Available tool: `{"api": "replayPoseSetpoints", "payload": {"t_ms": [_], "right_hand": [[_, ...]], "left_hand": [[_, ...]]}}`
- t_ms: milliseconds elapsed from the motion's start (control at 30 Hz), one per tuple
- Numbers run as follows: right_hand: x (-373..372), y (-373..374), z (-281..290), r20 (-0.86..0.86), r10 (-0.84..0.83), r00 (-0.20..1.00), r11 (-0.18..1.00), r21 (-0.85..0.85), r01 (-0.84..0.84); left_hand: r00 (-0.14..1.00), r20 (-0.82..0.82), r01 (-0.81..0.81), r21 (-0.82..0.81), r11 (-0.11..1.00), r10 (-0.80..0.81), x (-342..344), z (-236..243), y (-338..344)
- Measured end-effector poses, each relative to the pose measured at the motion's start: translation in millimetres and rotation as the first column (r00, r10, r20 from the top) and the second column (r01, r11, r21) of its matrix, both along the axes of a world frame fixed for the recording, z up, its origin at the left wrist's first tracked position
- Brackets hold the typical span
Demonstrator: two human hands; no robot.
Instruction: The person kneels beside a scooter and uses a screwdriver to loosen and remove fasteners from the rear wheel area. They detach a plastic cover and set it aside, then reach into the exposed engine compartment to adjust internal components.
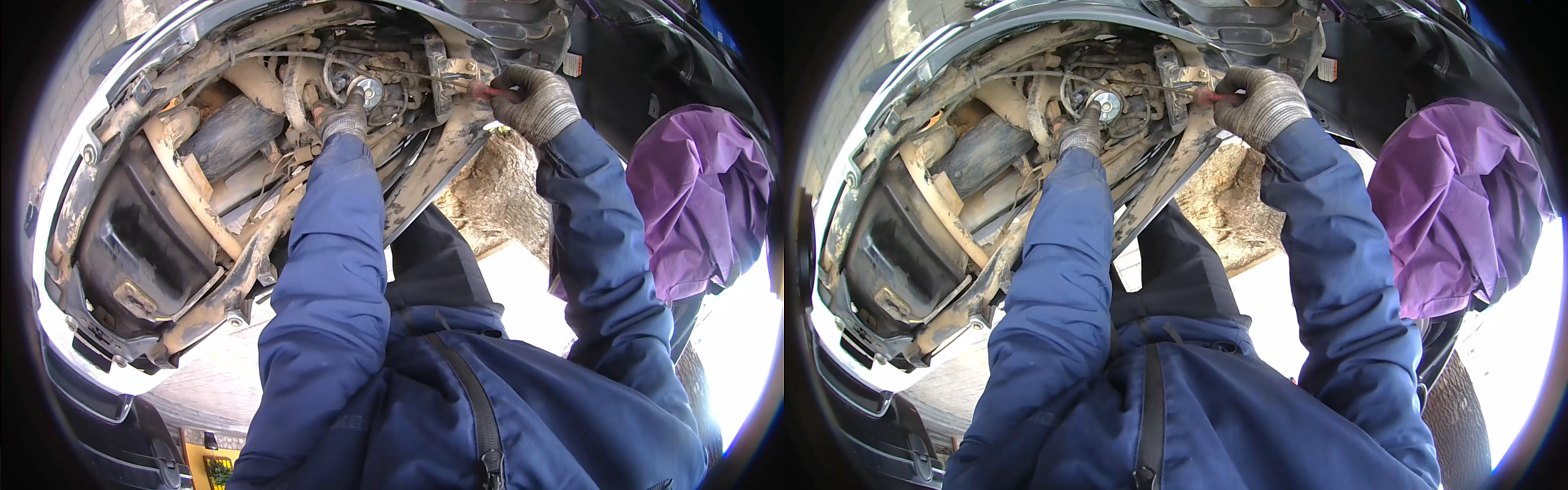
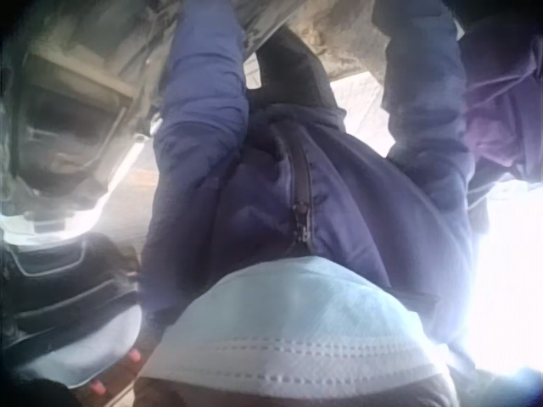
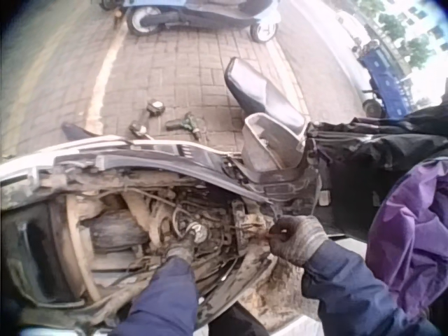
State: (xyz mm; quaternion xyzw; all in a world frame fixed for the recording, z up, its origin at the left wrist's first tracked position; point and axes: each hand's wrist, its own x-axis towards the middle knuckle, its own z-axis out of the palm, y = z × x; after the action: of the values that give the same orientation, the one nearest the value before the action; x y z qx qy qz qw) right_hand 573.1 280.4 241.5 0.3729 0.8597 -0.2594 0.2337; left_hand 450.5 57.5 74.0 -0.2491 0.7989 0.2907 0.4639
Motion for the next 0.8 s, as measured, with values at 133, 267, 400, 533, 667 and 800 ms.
{"api": "replayPoseSetpoints", "payload": {"t_ms": [133, 267, 400, 533, 667, 800], "right_hand": [[-23, -20, 22, 0.136, -0.028, 0.99, 0.999, 0.032, 0.024], [-18, -83, 32, 0.034, 0.165, 0.986, 0.981, 0.099, -0.168], [-6, -111, 46, 0.021, 0.108, 0.994, 0.994, -0.027, -0.108], [-7, -107, 57, 0.062, 0.126, 0.99, 0.99, -0.067, -0.122], [-15, -80, 41, 0.133, 0.032, 0.991, 0.999, -0.023, -0.029], [-20, -50, 32, 0.21, -0.012, 0.978, 0.999, -0.034, 0.019]], "left_hand": [[0.993, 0.045, 0.111, -0.018, 0.994, -0.111, -4, 0, 3], [0.985, 0.059, 0.166, -0.107, 0.98, -0.16, -11, -7, 3], [0.993, -0.023, 0.115, -0.082, 0.99, -0.117, -4, -12, -4], [1.0, -0.023, 0.0, 0.015, 1.0, 0.001, -3, -12, -3], [0.996, -0.034, 0.078, -0.087, 0.993, -0.082, -3, -1, 4], [0.991, -0.018, 0.131, -0.169, 0.977, -0.136, 5, 2, 10]]}}
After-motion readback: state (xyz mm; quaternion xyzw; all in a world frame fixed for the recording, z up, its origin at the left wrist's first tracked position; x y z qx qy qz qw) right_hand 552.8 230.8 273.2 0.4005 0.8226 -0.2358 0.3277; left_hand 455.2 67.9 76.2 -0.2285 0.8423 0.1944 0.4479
